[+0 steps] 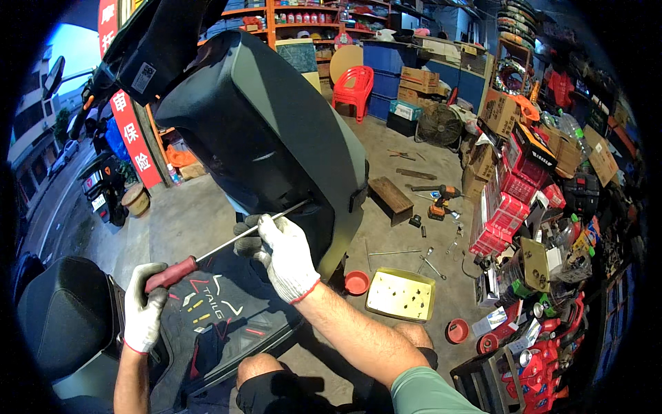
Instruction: The person uses a screwdriver to remove screws from the front fairing and footrest of a scooter, then detaches the plastic panel by hand and places screws into a yellow tray on the ground.
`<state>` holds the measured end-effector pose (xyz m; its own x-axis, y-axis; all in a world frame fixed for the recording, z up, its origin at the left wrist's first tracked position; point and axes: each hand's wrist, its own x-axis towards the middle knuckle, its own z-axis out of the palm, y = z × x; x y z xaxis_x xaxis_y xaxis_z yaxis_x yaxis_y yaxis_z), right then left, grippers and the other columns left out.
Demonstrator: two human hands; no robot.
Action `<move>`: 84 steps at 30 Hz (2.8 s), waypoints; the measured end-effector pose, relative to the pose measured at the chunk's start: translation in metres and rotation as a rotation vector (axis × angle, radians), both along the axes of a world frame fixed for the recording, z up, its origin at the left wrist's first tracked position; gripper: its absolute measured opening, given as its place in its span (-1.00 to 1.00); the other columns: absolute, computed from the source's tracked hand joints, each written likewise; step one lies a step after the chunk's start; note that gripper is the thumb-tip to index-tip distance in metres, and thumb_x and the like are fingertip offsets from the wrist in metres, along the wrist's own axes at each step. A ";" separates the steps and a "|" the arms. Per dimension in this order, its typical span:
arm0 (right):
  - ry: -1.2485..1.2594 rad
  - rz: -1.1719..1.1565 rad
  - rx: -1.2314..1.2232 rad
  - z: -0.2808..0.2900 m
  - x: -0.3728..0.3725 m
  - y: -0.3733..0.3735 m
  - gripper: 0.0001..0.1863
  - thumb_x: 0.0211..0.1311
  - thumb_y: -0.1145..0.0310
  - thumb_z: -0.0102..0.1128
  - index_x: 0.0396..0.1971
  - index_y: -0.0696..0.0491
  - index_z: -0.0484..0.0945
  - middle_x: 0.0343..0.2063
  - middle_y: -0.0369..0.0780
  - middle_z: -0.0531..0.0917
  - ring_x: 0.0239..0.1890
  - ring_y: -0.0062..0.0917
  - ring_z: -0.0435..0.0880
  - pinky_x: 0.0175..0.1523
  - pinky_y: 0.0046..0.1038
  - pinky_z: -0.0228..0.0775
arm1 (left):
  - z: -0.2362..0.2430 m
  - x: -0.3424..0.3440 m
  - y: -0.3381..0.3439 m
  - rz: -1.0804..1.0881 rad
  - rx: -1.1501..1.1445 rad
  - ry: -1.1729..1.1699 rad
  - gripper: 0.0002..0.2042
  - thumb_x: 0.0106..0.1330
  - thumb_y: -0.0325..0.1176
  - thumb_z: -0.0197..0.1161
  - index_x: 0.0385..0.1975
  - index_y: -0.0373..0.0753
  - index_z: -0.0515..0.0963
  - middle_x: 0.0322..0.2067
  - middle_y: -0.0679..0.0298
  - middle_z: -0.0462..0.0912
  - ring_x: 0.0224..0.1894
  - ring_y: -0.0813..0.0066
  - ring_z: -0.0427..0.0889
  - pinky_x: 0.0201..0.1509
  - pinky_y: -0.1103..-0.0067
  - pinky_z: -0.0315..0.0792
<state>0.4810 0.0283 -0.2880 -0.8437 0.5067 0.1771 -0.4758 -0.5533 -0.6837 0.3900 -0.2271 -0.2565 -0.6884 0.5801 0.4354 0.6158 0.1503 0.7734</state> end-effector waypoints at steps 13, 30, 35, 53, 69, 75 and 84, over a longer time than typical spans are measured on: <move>-0.234 0.055 0.458 0.007 0.027 0.023 -0.73 0.45 0.32 0.02 -0.12 0.24 0.52 -0.27 -0.05 0.70 -0.27 -0.42 0.72 -0.16 -0.44 0.56 | 0.037 -0.019 -0.007 -0.302 -0.074 -0.764 -0.34 0.15 -0.01 0.40 0.09 -0.43 0.43 -0.42 0.20 0.61 -0.69 0.70 0.34 -0.66 0.73 0.17; -0.463 -0.826 0.819 0.049 -0.034 0.236 -0.39 0.52 -0.06 -0.24 -0.14 0.20 0.62 -0.34 -0.21 0.70 -0.33 -0.60 0.62 -0.16 -0.51 0.47 | 0.051 -0.027 0.003 -0.204 -0.186 -0.668 -0.48 0.14 -0.19 0.34 0.01 -0.45 0.51 -0.45 0.22 0.60 -0.62 0.67 0.39 -0.60 0.71 0.21; -0.499 -0.839 0.889 0.062 -0.012 0.204 -0.38 0.48 -0.07 -0.38 -0.02 0.05 0.63 -0.15 -0.04 0.70 -0.05 -0.18 0.64 0.09 -0.30 0.36 | 0.043 -0.011 0.009 -0.106 -0.309 -0.330 -0.58 0.17 -0.34 0.23 0.02 -0.41 0.53 -0.33 0.26 0.62 -0.36 0.61 0.54 -0.27 0.65 0.43; -0.400 -0.886 1.035 0.042 -0.025 0.225 -0.54 0.53 0.21 -0.36 0.01 0.09 0.57 -0.19 -0.04 0.71 -0.13 -0.16 0.68 0.03 -0.30 0.45 | 0.070 -0.023 0.002 -0.216 -0.344 -0.723 -0.45 0.14 -0.19 0.34 0.08 -0.42 0.52 -0.32 0.29 0.65 -0.42 0.70 0.49 -0.39 0.74 0.33; -0.536 -1.060 1.229 0.044 -0.021 0.221 -0.60 0.51 0.26 -0.32 -0.01 0.07 0.55 -0.22 -0.01 0.69 -0.17 -0.12 0.67 -0.08 -0.23 0.49 | 0.030 -0.003 0.014 0.073 -0.296 0.733 -0.57 0.03 -0.56 0.28 -0.01 -0.36 0.54 -0.29 0.01 0.56 -0.25 0.00 0.58 -0.13 0.37 0.45; -0.511 -1.055 1.201 0.043 -0.026 0.223 -0.59 0.51 0.22 -0.32 -0.04 0.10 0.54 -0.29 -0.01 0.69 -0.22 -0.10 0.67 -0.09 -0.22 0.47 | 0.055 -0.008 0.006 -0.146 -0.195 -0.113 -0.53 0.08 -0.40 0.30 0.04 -0.41 0.52 -0.30 0.16 0.63 -0.36 0.42 0.57 -0.29 0.54 0.46; -0.515 -0.992 1.026 0.052 -0.021 0.209 -0.53 0.50 0.13 -0.31 -0.10 0.08 0.60 -0.24 -0.01 0.69 -0.18 -0.09 0.66 -0.06 -0.22 0.44 | 0.062 -0.022 0.001 -0.161 -0.348 -0.581 -0.49 0.19 -0.24 0.28 0.10 -0.42 0.49 -0.39 0.29 0.61 -0.52 0.68 0.45 -0.49 0.73 0.28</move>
<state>0.4603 0.2369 -0.2358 -0.3238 0.7342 0.5967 0.0455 0.6421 -0.7653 0.3676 -0.2262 -0.1943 -0.6472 0.7335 -0.2078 0.1518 0.3912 0.9077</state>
